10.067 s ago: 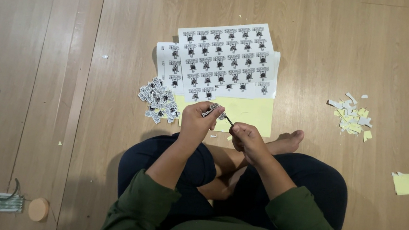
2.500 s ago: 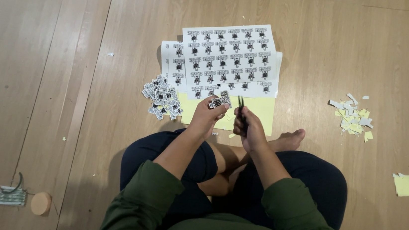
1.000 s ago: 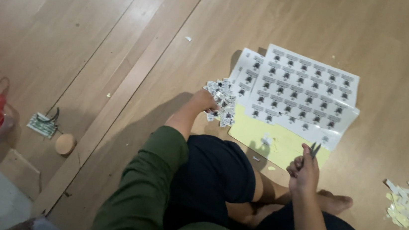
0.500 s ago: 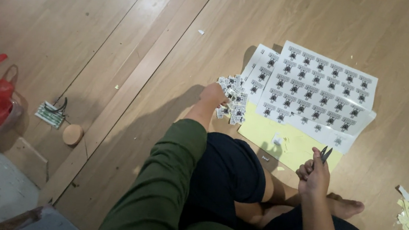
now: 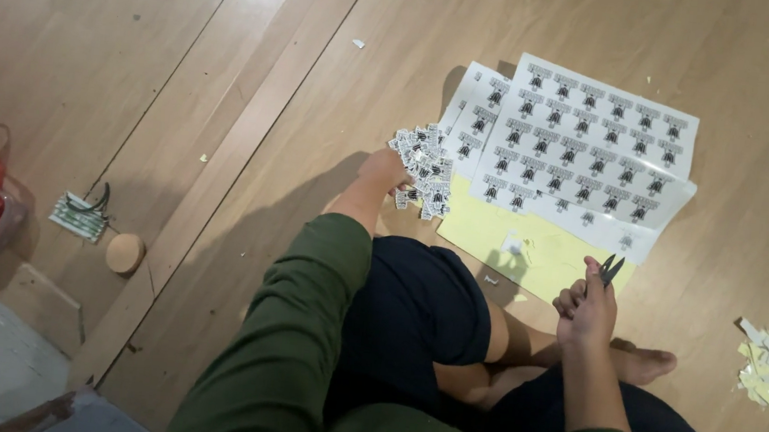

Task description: The person sits on the floor and uses scissors to cut small printed designs from a sheet of paper. They hold the paper with one hand and carefully cut around the shapes, placing the cut pieces into a pile on the floor.

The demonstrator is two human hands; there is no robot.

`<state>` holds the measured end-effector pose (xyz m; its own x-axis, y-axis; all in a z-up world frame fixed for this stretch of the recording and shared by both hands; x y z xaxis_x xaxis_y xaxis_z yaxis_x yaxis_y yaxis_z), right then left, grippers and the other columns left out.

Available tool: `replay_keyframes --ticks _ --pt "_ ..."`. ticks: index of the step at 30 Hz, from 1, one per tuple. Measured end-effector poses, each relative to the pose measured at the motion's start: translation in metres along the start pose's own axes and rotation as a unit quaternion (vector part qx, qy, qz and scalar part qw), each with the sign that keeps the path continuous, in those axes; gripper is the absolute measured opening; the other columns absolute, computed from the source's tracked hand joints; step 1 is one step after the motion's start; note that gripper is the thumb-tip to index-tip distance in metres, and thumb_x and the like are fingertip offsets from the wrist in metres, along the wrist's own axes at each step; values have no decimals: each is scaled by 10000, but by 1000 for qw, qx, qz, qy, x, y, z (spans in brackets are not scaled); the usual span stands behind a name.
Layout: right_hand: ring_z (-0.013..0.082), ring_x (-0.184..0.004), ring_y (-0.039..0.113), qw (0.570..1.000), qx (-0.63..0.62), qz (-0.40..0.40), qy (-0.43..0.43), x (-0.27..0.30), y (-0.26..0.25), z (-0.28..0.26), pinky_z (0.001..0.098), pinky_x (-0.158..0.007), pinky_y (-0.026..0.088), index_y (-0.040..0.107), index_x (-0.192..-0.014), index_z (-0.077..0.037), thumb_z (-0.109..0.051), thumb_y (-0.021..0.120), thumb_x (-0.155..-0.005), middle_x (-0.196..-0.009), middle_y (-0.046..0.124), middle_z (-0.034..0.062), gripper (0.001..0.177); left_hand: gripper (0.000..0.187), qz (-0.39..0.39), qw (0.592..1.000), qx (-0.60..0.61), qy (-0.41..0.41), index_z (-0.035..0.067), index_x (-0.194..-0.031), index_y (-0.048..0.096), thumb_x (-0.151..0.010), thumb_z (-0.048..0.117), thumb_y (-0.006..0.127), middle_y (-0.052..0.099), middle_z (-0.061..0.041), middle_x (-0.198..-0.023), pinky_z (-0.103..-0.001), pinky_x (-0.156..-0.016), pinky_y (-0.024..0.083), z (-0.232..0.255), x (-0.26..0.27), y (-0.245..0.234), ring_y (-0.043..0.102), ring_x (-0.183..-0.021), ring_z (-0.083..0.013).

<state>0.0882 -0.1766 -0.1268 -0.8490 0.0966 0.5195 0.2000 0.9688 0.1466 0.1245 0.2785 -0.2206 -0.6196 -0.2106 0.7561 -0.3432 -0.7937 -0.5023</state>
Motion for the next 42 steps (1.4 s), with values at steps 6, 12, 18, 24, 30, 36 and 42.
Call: replay_keyframes --ticks 6,12,18,24,30,36,42 --pt "67 -409 253 1000 -13 13 5 -1 -4 0 217 -447 269 504 -1286 -192 -313 479 -1132 -630 218 -81 197 373 -30 997 64 -13 -52 -1131 684 -892 232 656 773 -129 -773 -411 -609 627 -7 -16 17 761 -591 -279" --pt "77 -429 248 996 -71 50 -32 7 -24 -29 211 -441 274 554 -1206 -237 -345 465 -1123 -623 210 -80 163 401 28 991 129 10 6 -1119 710 -874 316 642 775 -140 -844 -313 -612 611 27 37 -13 768 -644 -233" --pt "91 -459 353 986 -67 117 -100 30 -80 -65 208 -457 344 618 -1217 -261 -391 582 -1094 -654 307 -58 183 461 56 977 45 203 -46 -1097 714 -945 369 585 787 -124 -837 -362 -737 600 148 156 -45 783 -658 -206" --pt "63 -449 309 975 -78 160 -130 55 -89 -114 227 -396 259 656 -1173 -183 -297 616 -1055 -607 344 -66 169 420 26 959 -152 237 96 -797 765 -1030 377 557 769 -6 -740 -285 -744 580 245 292 -26 700 -575 -68" --pt "56 -464 272 971 -93 85 -203 56 -115 -174 226 -424 193 604 -1142 -206 -216 526 -1077 -619 320 -50 102 478 85 883 -336 316 127 -604 731 -963 358 514 667 0 -546 -385 -606 547 332 374 16 659 -525 -170" --pt "24 -475 279 982 -86 47 -163 1 -124 -152 188 -407 173 604 -1077 -266 -342 647 -1024 -614 303 -91 102 183 109 877 -381 272 127 -934 633 -855 43 491 630 -2 -841 -373 -583 494 376 380 65 628 -735 -241" --pt "71 -520 494 987 112 -16 -110 -23 -94 -105 183 -387 430 579 -1275 -188 -271 626 -1044 -722 475 -31 250 176 131 884 -309 325 47 -845 759 -881 156 625 681 -101 -694 -546 -712 608 353 244 127 744 -745 -318"
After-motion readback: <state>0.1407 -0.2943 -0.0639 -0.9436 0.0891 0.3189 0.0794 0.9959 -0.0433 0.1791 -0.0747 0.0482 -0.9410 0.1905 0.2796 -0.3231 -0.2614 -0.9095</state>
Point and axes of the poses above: each hand's wrist, its own x-axis away from the middle knuckle, its own y-axis out of the palm, z = x × y, the point moved 10 cm from there along -x, towards the middle knuckle
